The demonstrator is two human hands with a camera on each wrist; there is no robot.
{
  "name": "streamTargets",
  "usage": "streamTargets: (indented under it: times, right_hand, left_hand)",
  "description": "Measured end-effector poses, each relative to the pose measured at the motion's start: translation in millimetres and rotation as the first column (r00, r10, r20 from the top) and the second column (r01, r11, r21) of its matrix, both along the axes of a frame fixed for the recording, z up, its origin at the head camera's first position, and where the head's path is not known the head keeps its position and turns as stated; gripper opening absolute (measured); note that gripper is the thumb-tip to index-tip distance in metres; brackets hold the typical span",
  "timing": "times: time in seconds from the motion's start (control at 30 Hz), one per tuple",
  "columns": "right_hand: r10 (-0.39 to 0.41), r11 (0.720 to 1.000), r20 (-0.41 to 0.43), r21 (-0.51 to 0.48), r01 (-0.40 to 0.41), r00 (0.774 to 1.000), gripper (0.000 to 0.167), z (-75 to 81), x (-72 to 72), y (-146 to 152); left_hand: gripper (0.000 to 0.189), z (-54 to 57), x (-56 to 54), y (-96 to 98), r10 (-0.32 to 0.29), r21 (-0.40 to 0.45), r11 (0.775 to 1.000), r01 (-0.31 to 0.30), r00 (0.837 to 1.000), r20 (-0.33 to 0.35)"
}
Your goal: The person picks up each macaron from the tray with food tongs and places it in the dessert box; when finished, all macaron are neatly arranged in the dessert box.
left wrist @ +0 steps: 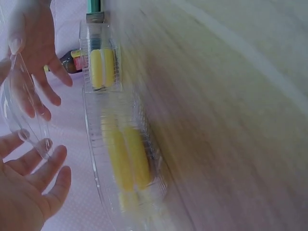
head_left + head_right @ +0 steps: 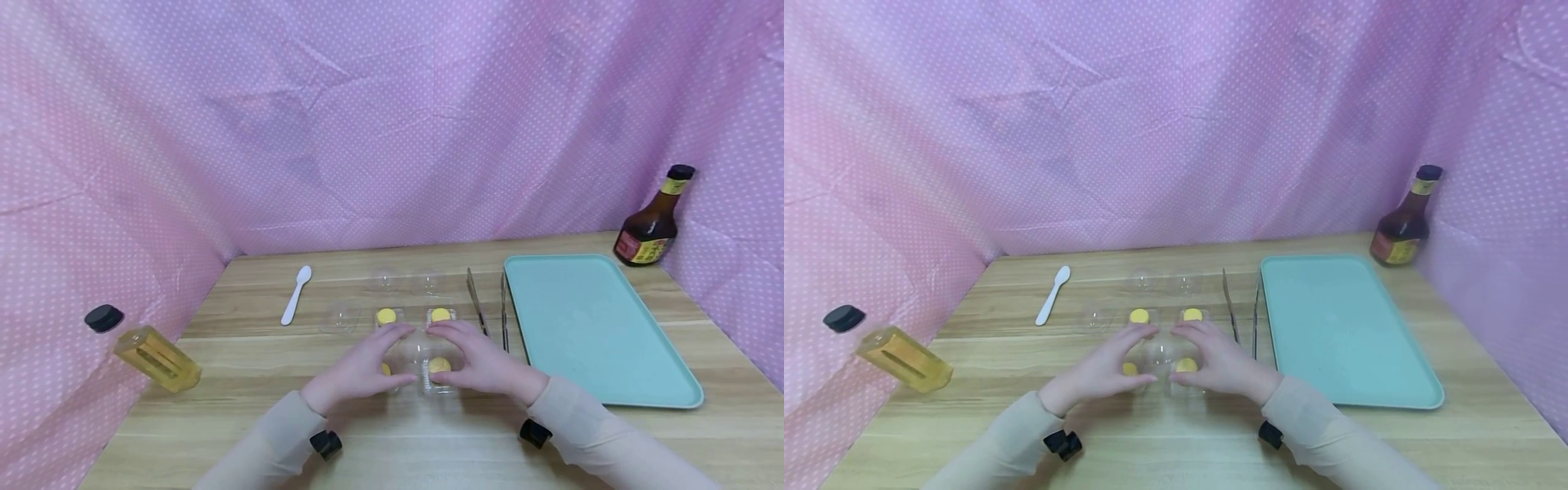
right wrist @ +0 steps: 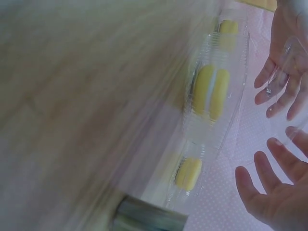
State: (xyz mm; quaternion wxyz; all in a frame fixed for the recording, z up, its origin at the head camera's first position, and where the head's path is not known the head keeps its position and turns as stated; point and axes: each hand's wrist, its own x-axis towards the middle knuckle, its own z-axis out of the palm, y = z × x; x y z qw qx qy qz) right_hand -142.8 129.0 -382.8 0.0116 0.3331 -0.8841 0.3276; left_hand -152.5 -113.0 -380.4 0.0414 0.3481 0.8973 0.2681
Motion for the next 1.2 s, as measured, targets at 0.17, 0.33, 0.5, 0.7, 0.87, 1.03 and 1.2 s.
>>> streamTargets:
  times: [0.17,0.33,0.5,0.7,0.87,1.03,1.2]
  right_hand:
    - [-0.019,1.0,0.01,-0.004,0.019,1.0,0.068,0.8,-0.2,3]
    - [-0.006,0.999,-0.019,0.032,0.006,1.0,0.07,-1.6,-0.4,10]
    - [-0.019,0.994,-0.026,0.103,0.021,0.999,0.075,-4.3,0.9,15]
    - [-0.053,0.986,0.024,0.158,0.049,0.998,0.077,-2.5,3.8,18]
    - [-0.057,0.98,0.072,0.195,0.042,0.996,0.078,-2.8,5.2,18]
    - [-0.056,0.975,0.088,0.22,0.035,0.995,0.081,-4.7,6.0,17]
    - [-0.057,0.972,0.088,0.233,0.035,0.994,0.082,-4.0,6.0,17]
  left_hand:
    - [0.076,0.7,-0.2,0.4,-0.023,0.02,1.0,0.023,1.0,-0.008]
    - [0.077,1.8,-2.3,5.3,-0.054,-0.003,0.999,0.054,0.998,-0.01]
    - [0.079,1.3,-4.8,15.4,-0.093,-0.076,0.993,0.088,0.993,-0.072]
    - [0.082,-3.9,-2.3,23.2,-0.102,-0.142,0.986,0.09,0.991,-0.083]
    - [0.08,-4.8,2.0,26.8,-0.091,-0.195,0.977,0.083,0.995,-0.031]
    - [0.079,-8.0,3.3,30.2,-0.094,-0.25,0.965,0.08,0.995,-0.046]
    - [0.079,-10.1,3.8,31.8,-0.083,-0.268,0.961,0.07,0.996,-0.038]
